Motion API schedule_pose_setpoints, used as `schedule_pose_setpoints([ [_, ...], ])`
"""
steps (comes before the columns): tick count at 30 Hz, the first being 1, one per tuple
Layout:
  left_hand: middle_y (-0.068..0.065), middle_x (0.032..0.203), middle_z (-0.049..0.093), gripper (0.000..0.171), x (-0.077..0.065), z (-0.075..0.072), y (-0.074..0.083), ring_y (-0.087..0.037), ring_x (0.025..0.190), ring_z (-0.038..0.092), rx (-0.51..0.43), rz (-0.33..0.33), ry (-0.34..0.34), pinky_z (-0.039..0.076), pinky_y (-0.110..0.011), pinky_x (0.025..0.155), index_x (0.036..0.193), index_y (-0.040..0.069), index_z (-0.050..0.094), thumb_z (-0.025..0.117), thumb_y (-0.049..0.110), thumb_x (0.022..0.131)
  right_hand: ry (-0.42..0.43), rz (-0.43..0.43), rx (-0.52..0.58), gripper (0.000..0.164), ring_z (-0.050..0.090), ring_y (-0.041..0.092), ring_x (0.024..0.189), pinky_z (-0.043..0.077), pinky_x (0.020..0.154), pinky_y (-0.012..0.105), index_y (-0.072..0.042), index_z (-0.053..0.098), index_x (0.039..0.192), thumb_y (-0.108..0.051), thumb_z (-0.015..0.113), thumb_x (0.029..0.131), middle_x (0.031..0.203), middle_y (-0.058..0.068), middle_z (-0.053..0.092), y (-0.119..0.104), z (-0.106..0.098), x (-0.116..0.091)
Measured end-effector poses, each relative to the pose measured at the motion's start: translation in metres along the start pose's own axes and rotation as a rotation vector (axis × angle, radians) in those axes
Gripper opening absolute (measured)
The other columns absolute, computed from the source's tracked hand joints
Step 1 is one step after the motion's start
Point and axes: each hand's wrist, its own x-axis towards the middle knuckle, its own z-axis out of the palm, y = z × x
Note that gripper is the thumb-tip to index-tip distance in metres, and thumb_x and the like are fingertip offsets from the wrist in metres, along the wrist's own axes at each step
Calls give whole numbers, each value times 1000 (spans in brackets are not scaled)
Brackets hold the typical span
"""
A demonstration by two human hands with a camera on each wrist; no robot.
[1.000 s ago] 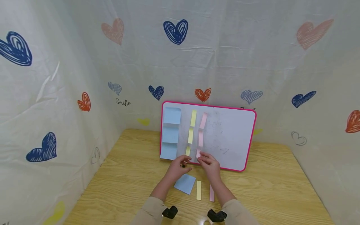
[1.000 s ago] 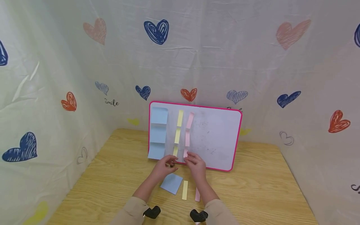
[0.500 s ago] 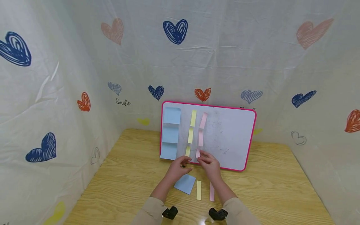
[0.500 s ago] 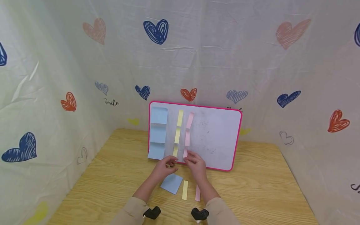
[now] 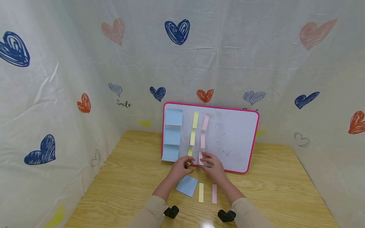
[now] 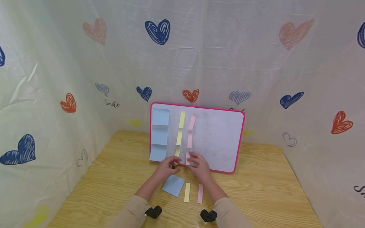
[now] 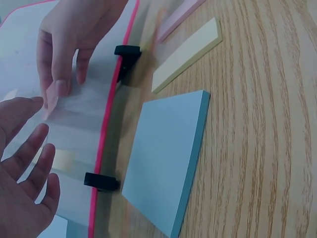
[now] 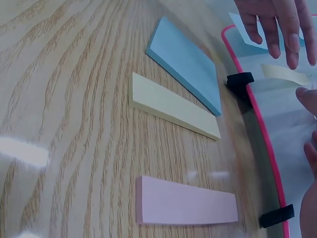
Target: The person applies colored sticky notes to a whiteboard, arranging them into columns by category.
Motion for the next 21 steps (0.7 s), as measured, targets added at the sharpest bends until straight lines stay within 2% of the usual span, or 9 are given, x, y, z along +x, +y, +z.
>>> schedule_pose_setpoints([
  [6,-9,104,64,35,3,-2,-1,-34,97,59,11,7,-15,51,-34,75,118,5,64,76,7,84,-64,-71,-169,32,47,25,125,45,98,42,-9,76,106,-12,85,76,132,-1,58,1,-5,4],
  [14,-9,106,63,36,6,-5,3,-33,98,59,22,-39,-41,52,-34,75,118,6,63,76,8,85,-115,-205,-246,45,48,27,122,43,98,48,-9,74,113,-19,88,72,135,0,57,0,-13,7],
  [21,-9,106,64,36,9,-6,0,-31,97,59,56,-23,-59,51,-36,79,119,5,63,75,8,86,-144,-258,-308,47,49,26,118,46,95,46,-9,73,115,-22,88,72,136,1,57,0,-16,10],
])
